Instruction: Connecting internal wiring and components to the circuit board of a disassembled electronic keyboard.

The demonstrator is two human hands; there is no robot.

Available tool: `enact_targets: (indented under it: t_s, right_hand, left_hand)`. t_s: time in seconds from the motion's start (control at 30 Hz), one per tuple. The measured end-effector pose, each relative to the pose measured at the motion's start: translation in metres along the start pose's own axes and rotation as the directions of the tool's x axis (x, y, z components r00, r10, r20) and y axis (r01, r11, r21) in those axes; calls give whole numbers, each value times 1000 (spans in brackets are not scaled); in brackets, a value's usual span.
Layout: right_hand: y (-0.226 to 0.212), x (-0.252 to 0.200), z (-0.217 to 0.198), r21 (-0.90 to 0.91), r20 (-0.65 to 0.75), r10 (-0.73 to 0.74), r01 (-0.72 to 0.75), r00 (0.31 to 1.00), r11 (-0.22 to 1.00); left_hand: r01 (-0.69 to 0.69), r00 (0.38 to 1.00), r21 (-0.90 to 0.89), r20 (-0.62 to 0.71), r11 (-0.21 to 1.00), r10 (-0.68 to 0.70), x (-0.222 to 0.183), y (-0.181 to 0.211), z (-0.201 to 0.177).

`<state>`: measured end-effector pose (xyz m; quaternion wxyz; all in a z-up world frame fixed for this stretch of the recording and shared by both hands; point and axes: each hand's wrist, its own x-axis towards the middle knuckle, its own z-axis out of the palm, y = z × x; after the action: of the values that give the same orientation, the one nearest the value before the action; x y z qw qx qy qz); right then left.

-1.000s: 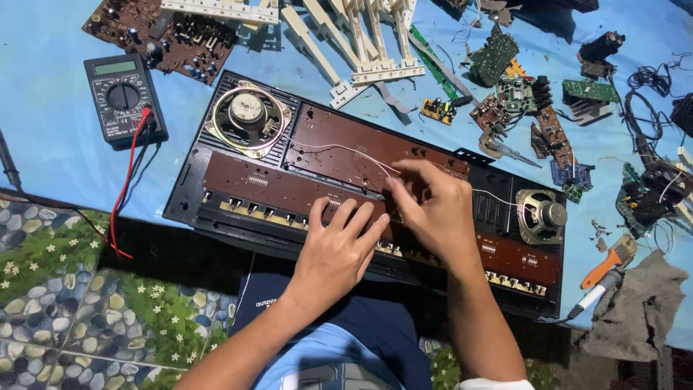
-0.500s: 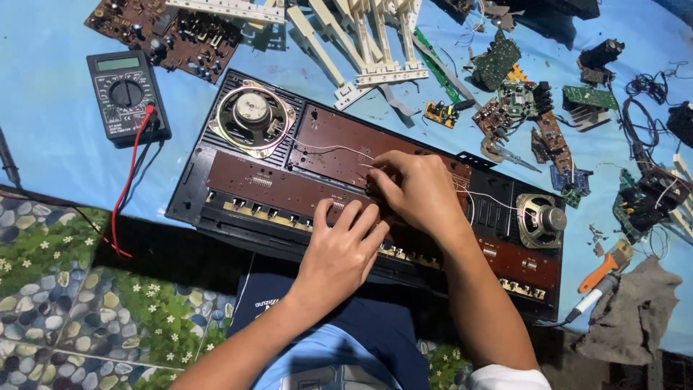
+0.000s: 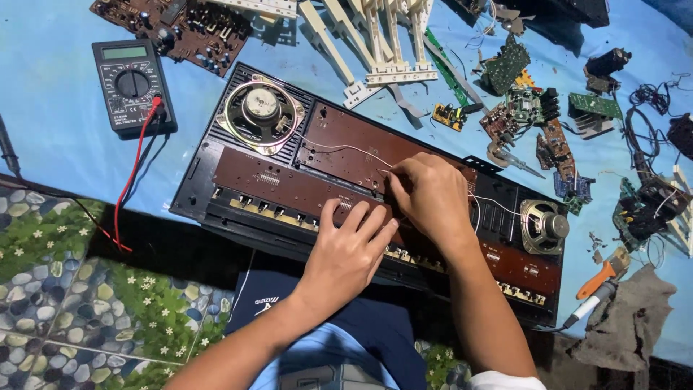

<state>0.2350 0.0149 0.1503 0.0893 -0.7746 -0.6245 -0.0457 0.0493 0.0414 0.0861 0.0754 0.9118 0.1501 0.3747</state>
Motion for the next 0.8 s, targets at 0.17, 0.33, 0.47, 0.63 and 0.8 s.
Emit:
enact_targets:
  t_s: [0.17, 0.33, 0.47, 0.63, 0.8]
  right_hand:
    - [1, 0, 3, 7, -45, -58, 58, 997, 998]
    - [3, 0, 7, -13, -77, -94, 93, 993, 996]
    - [3, 0, 8, -31, -88, -114, 112, 990, 993]
    - [5, 0, 9, -29, -81, -137, 136, 987, 990]
    - [2, 1, 8, -52, -86, -168, 164, 982, 985]
  left_hand:
    - [12, 1000, -13, 5, 1000, -12, 0, 1, 0]
    - [7, 1000, -18, 10, 1000, -7, 0, 0, 0]
    - [9, 1000, -14, 8, 1000, -9, 0, 1, 1]
    - [15, 1000, -8, 13, 1000, -15, 0, 1, 2]
    - [15, 1000, 3, 7, 1000, -15, 0, 1, 2]
